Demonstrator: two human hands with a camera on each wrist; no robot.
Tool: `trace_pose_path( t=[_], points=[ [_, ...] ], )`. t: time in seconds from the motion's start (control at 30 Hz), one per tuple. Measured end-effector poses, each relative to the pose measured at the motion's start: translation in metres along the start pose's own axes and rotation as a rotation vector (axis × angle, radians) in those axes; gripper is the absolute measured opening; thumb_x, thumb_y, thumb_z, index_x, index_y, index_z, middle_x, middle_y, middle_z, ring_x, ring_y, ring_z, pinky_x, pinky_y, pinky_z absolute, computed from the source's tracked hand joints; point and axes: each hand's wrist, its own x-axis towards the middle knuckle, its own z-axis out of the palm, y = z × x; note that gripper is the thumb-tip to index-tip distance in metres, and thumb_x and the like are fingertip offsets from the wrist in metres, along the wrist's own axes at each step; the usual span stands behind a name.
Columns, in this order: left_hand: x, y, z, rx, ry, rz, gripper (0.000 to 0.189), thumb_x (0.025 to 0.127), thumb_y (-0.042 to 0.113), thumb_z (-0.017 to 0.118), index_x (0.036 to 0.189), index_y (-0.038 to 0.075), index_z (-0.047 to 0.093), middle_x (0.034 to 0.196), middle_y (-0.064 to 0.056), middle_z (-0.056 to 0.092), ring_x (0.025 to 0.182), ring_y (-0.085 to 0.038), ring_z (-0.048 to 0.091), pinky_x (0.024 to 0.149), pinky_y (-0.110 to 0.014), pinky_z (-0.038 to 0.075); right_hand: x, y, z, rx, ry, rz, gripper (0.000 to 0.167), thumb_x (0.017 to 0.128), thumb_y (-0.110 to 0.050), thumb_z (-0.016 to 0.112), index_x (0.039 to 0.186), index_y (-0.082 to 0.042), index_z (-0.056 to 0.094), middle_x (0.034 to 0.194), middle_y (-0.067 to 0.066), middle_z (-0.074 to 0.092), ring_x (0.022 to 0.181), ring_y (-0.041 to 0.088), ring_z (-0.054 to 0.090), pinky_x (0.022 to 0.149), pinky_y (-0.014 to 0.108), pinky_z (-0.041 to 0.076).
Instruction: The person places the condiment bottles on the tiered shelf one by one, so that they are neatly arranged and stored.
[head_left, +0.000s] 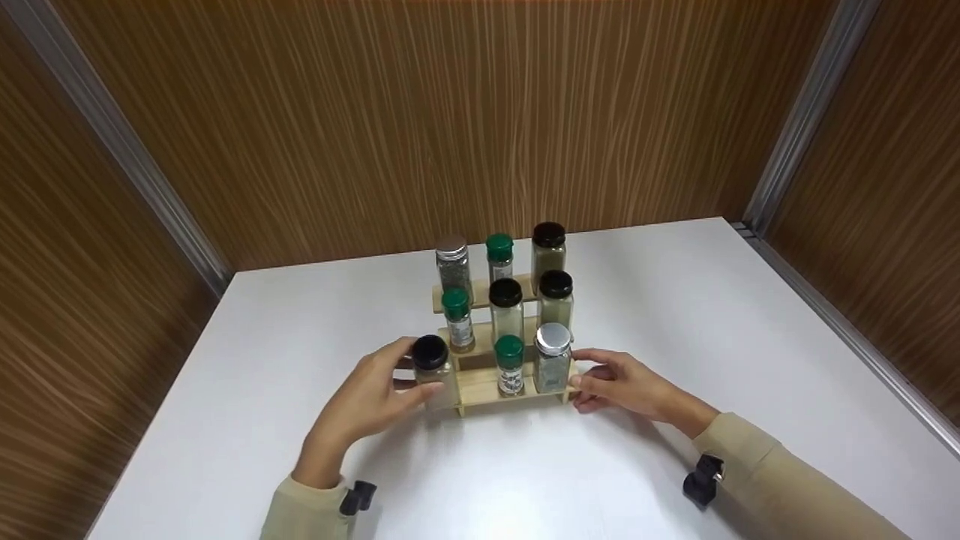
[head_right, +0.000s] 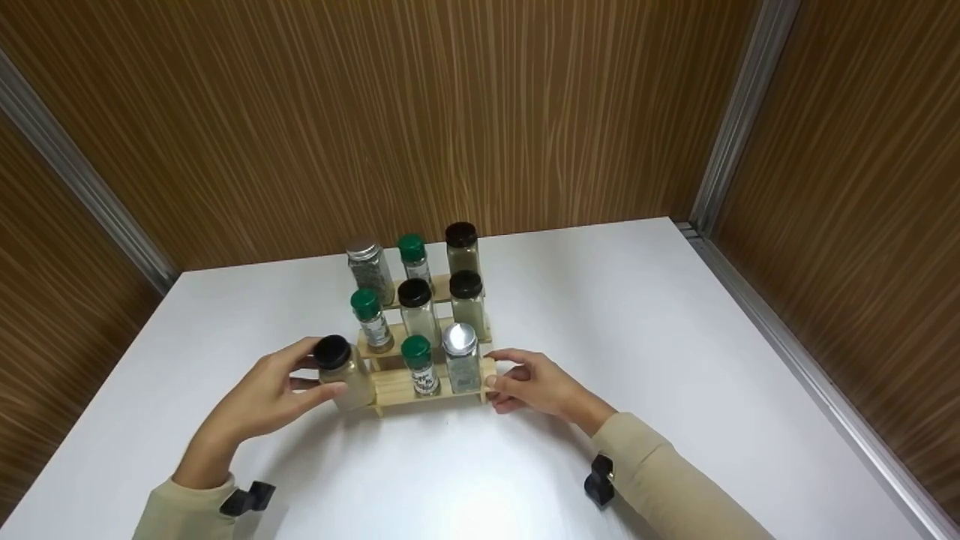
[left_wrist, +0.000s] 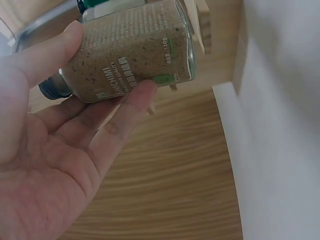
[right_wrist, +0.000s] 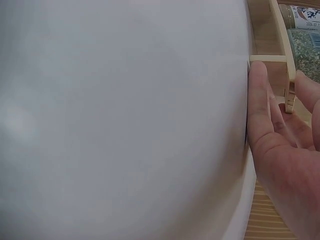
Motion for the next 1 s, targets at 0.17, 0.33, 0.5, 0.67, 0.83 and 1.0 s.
trace_pose_path(
  t=[0.17,0.33,0.5,0.67,0.83,1.0],
  points=[
    [0.011,0.009,0.011,-0.01,-0.04,0.033,0.056,0.094,0.028,0.081,0.143,0.012,0.059,0.134,-0.008,0.071,0.12,-0.029,0.07,0.097,-0.048,0.061,0.001,-0.001,0.001,0.003,-0.004,0.0,0.069,0.104,-0.016,0.067,0.16,0.006,0.031,0.118,0.025,0.072,0.101,0.027,0.076,0.092,0.04,0.064],
    [0.014,0.01,0.018,-0.005,-0.064,0.07,0.06,0.095,0.027,0.08,0.148,0.01,0.056,0.137,-0.008,0.069,0.125,-0.029,0.067,0.103,-0.052,0.058,0.001,0.0,0.004,0.013,-0.013,0.004,0.07,0.104,-0.016,0.067,0.16,0.006,0.031,0.115,0.021,0.072,0.1,0.026,0.076,0.092,0.04,0.064],
    [0.015,0.008,0.021,0.001,-0.064,0.059,0.061,0.095,0.026,0.08,0.149,0.011,0.056,0.14,-0.007,0.068,0.128,-0.027,0.066,0.105,-0.049,0.057,0.001,0.0,0.005,0.004,-0.012,0.007,0.07,0.104,-0.016,0.067,0.16,0.005,0.032,0.117,0.024,0.072,0.101,0.026,0.076,0.092,0.04,0.064],
    [0.015,0.005,0.02,-0.025,-0.069,0.024,0.061,0.095,0.025,0.08,0.15,0.014,0.055,0.141,-0.007,0.067,0.128,-0.029,0.065,0.103,-0.046,0.058,0.001,-0.003,0.005,-0.007,-0.013,0.008,0.07,0.104,-0.016,0.067,0.16,0.004,0.031,0.122,0.029,0.07,0.102,0.027,0.076,0.092,0.04,0.063],
    [0.017,0.006,0.024,-0.009,-0.052,-0.009,0.068,0.093,0.03,0.081,0.152,0.013,0.052,0.146,-0.01,0.063,0.134,-0.031,0.061,0.111,-0.053,0.052,-0.002,-0.004,0.003,-0.009,-0.004,0.017,0.071,0.104,-0.016,0.067,0.161,0.005,0.03,0.123,0.029,0.069,0.101,0.026,0.076,0.092,0.039,0.063],
    [0.017,0.006,0.027,-0.027,-0.049,-0.051,0.073,0.092,0.032,0.082,0.154,0.011,0.049,0.144,-0.01,0.063,0.131,-0.032,0.063,0.11,-0.053,0.053,-0.004,-0.004,0.001,-0.012,-0.011,0.016,0.072,0.105,-0.018,0.066,0.161,0.006,0.027,0.123,0.03,0.068,0.102,0.026,0.075,0.093,0.039,0.063]
  ],
)
